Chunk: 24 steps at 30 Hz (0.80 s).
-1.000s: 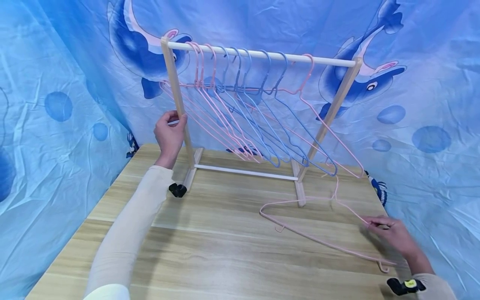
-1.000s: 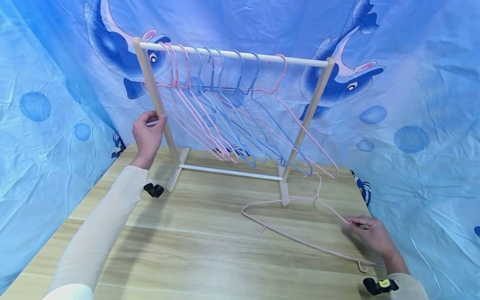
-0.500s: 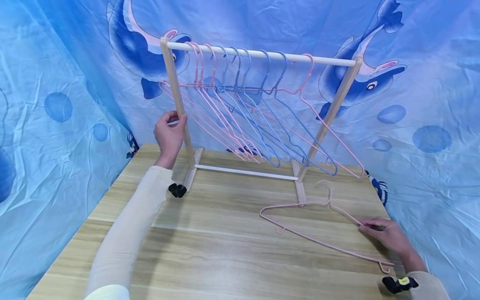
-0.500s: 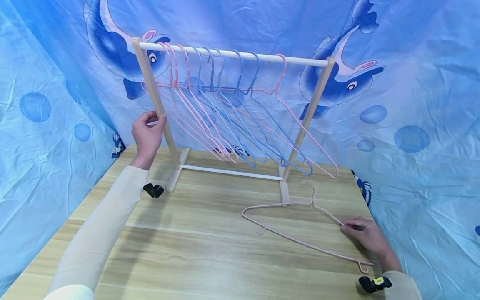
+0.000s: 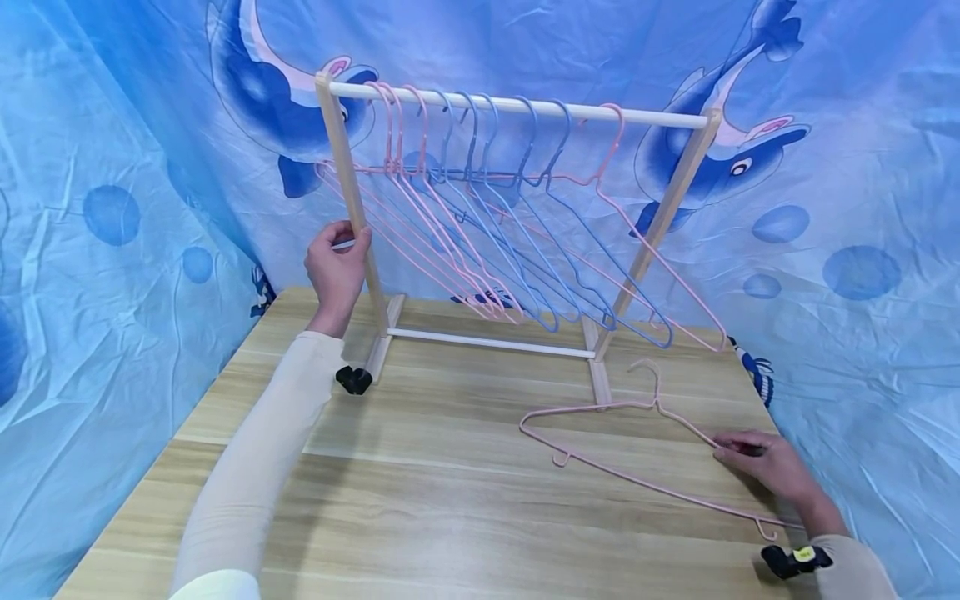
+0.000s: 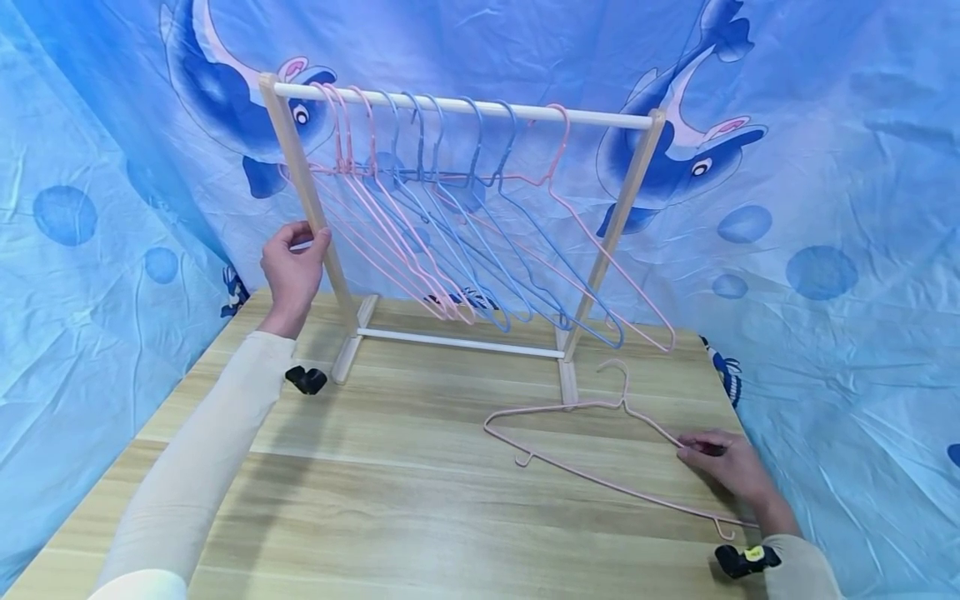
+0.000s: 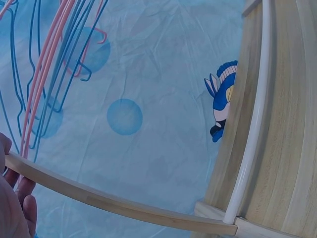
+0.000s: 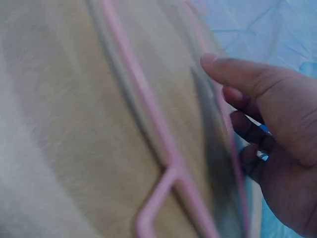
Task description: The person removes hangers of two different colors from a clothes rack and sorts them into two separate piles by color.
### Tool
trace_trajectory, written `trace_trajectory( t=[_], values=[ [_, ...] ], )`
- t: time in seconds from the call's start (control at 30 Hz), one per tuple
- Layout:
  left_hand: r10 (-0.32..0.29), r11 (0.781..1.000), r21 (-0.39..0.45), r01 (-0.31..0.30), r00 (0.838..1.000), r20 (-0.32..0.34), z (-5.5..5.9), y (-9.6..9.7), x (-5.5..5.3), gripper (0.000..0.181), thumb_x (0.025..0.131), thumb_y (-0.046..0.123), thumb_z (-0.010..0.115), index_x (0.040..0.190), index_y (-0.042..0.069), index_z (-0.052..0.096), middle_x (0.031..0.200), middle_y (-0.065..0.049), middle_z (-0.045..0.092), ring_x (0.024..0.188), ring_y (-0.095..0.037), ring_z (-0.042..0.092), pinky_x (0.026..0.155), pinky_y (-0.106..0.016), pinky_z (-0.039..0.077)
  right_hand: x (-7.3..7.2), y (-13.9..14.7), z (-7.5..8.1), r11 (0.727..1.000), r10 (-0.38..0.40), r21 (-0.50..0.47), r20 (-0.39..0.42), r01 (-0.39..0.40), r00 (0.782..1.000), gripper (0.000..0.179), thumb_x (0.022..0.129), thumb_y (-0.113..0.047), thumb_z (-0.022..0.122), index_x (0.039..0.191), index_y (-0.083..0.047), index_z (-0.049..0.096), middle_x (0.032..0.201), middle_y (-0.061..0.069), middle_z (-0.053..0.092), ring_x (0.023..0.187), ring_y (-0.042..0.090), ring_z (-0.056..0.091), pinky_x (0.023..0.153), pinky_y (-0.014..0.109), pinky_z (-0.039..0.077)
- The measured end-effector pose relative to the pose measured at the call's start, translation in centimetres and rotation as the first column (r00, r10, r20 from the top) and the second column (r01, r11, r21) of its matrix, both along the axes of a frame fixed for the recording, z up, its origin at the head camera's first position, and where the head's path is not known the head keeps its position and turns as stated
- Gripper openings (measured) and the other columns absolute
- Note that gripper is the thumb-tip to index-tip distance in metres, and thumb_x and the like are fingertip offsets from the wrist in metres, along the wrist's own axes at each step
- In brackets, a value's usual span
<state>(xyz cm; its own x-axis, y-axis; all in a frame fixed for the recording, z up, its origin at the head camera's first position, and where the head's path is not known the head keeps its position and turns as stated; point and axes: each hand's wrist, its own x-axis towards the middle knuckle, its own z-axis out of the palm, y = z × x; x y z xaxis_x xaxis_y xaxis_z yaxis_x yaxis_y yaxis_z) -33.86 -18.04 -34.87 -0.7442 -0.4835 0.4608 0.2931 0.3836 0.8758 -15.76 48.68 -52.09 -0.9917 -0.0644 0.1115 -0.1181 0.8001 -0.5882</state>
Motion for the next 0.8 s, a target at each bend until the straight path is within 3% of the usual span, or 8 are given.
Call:
trace_trajectory(
  t=[0.1,0.27,0.4,0.5,0.6,0.8],
  values=[
    [0.002,1.000,0.002,-0.002,1.000,0.008,0.0,0.0,0.0,0.032,0.096,0.035,0.072,0.116,0.010,0.075,0.108,-0.010,0.074,0.094,-0.020,0.073,0.086,-0.031,0.060,0.1,-0.1,1.1,0.998,-0.029,-0.054,0.038,0.031,0.999,0.035,0.094,-0.026,0.076,0.119,-0.001,0.075,0.107,0.005,0.077,0.089,-0.012,0.059,0.070,0.014,0.051],
    [0.008,1.000,-0.007,-0.008,1.000,0.016,0.0,0.2,0.0,0.031,0.096,0.034,0.073,0.116,0.010,0.075,0.108,-0.011,0.074,0.093,-0.018,0.073,0.086,-0.029,0.060,0.1,0.1,3.7,0.993,-0.063,-0.102,0.031,0.066,0.998,0.041,0.101,-0.027,0.067,0.127,0.005,0.067,0.104,-0.020,0.070,0.086,-0.010,0.060,0.066,0.018,0.054],
    [0.010,1.000,-0.013,-0.010,1.000,0.013,0.1,0.2,0.1,0.031,0.096,0.033,0.073,0.116,0.009,0.075,0.107,-0.010,0.074,0.091,-0.017,0.073,0.086,-0.029,0.060,-0.1,0.0,6.5,0.980,-0.051,-0.190,0.015,0.053,0.999,0.035,0.104,-0.027,0.061,0.130,-0.004,0.068,0.103,-0.034,0.064,0.089,-0.011,0.063,0.069,0.016,0.055],
    [0.004,1.000,-0.016,-0.004,1.000,0.014,0.1,0.3,0.1,0.031,0.096,0.033,0.072,0.116,0.009,0.075,0.108,-0.011,0.074,0.091,-0.017,0.072,0.086,-0.029,0.060,-0.4,-0.5,9.1,0.943,-0.026,-0.333,0.008,0.028,1.000,0.022,0.106,-0.022,0.059,0.125,-0.020,0.070,0.103,-0.031,0.067,0.090,-0.009,0.066,0.071,0.016,0.057],
    [-0.002,1.000,-0.021,0.002,1.000,0.019,0.2,0.2,0.1,0.031,0.096,0.033,0.072,0.116,0.009,0.075,0.109,-0.011,0.074,0.092,-0.017,0.072,0.086,-0.029,0.060,-0.9,-1.3,11.9,0.872,0.013,-0.489,-0.010,-0.016,1.000,0.022,0.106,-0.014,0.056,0.117,-0.026,0.072,0.101,-0.021,0.072,0.089,-0.004,0.069,0.072,0.017,0.059],
    [0.003,1.000,-0.019,-0.002,1.000,0.023,0.1,0.1,0.1,0.031,0.096,0.034,0.072,0.116,0.010,0.075,0.109,-0.010,0.074,0.091,-0.017,0.072,0.086,-0.030,0.060,-1.9,-3.8,17.2,0.785,0.066,-0.619,0.037,-0.029,0.997,0.024,0.109,-0.023,0.051,0.114,-0.031,0.074,0.102,-0.015,0.075,0.091,0.000,0.070,0.073,0.017,0.059]
  ],
)
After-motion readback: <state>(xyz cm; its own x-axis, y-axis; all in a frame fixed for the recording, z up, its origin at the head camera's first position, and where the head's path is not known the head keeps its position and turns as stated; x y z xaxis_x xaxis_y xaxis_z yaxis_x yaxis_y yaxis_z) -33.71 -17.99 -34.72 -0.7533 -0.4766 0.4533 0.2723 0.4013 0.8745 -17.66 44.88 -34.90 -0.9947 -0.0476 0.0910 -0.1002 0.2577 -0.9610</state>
